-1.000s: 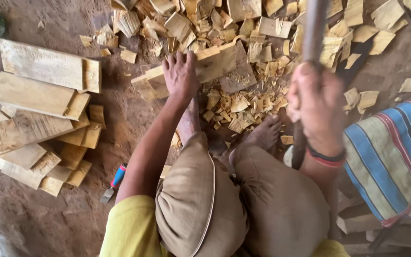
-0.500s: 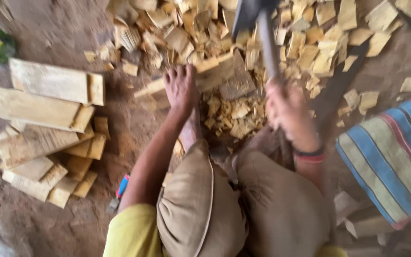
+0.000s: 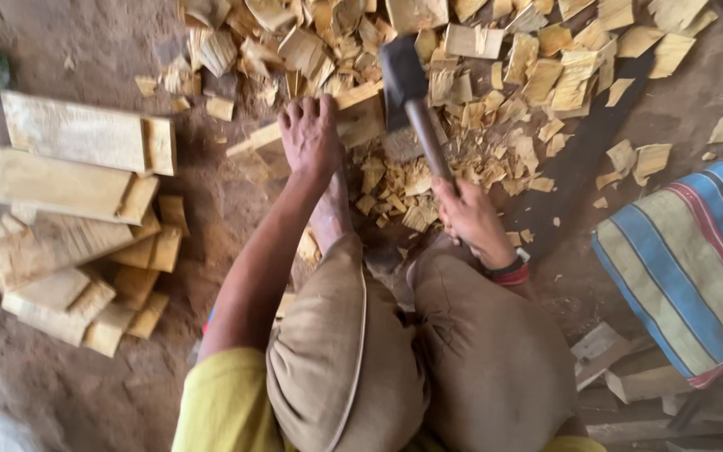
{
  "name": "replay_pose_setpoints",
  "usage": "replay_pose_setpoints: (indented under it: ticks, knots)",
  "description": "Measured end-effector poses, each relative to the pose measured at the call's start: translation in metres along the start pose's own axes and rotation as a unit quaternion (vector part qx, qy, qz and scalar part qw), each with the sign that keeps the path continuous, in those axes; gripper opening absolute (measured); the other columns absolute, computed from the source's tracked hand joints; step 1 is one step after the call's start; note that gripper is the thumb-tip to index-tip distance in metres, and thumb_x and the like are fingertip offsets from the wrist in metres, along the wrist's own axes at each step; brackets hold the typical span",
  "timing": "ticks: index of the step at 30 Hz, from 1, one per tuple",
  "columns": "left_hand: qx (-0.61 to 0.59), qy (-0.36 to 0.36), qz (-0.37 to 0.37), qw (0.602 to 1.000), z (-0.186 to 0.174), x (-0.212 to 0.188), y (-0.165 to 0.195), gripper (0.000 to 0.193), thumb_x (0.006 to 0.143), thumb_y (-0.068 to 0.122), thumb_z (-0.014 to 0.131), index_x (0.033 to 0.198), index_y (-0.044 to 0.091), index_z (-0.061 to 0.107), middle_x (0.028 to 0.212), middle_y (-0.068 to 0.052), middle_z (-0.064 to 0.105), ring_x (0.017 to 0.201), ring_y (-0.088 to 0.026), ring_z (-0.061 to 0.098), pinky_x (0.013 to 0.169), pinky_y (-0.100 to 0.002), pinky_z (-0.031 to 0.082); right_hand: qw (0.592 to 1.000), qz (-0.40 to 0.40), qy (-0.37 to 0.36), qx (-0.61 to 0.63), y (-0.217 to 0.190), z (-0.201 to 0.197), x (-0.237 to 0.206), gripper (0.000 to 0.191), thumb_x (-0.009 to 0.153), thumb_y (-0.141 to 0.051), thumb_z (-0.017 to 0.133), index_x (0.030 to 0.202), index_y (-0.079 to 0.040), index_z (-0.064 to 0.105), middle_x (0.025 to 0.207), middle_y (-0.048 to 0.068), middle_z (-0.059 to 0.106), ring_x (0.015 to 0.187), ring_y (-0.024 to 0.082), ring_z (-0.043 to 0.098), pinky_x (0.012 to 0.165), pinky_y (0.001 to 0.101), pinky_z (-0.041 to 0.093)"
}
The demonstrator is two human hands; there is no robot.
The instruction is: The person sits on the floor and uses a hammer to strike a piece of wood held against a larger block, splitting it into smaller pieces. Wood chips accumulate on the floor as the person continues to split the wood repeatedly.
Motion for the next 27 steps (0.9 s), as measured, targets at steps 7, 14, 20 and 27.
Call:
replay_pose_setpoints:
  ticks: [7,14,20,27]
  knots:
    - [-0.047,-0.084,-0.040,0.995,0.001,0.004,0.000,0.072,0.067,0.009,0.082,0.133,0.010,0.052,0.123,-0.018,0.059,0.116,-0.035,0.052,0.097,-0.052,0.038,0.981,-0.154,0.062,0.101,-0.090,-0.058,-0.046,0.029,0.110,-0.035,0.051,0.102,-0.007,0.054,0.071,-0.003,0.052,0.049,0.004,0.046,0.039,0.0211,0.041]
    - [-0.004,-0.015,-0.013,1.000,0.000,0.000,0.001,0.074,0.066,0.002,0.073,0.136,0.009,0.052,0.118,-0.017,0.061,0.115,-0.034,0.053,0.102,-0.052,0.039,0.993,-0.103,0.029,0.045,-0.079,-0.021,-0.020,0.027,0.107,-0.036,0.052,0.097,-0.011,0.054,0.064,-0.008,0.048,0.043,0.004,0.043,0.033,0.0214,0.041]
    - [-0.026,-0.014,-0.009,1.000,-0.001,-0.004,0.000,0.058,0.071,0.001,0.069,0.127,0.013,0.055,0.120,-0.016,0.061,0.118,-0.037,0.054,0.104,-0.052,0.041,0.991,-0.040,0.051,0.121,-0.038,-0.019,-0.008,0.033,0.108,-0.035,0.057,0.090,-0.008,0.051,0.061,-0.005,0.049,0.042,0.004,0.044,0.034,0.0218,0.038]
    - [-0.021,-0.032,-0.014,0.999,-0.006,-0.002,0.003,0.065,0.065,-0.003,0.071,0.126,0.012,0.055,0.115,-0.017,0.061,0.109,-0.035,0.054,0.094,-0.052,0.040,0.956,-0.266,0.068,0.105,-0.123,-0.076,-0.057,0.026,0.117,-0.029,0.052,0.104,-0.006,0.055,0.072,-0.001,0.054,0.049,0.004,0.047,0.041,0.0239,0.040]
Point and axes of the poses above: each hand's wrist, its own x-axis towards the middle knuckle, its own z-axis out of the palm, y = z × x, the point moved 5 cm from there along x, towards the middle knuckle
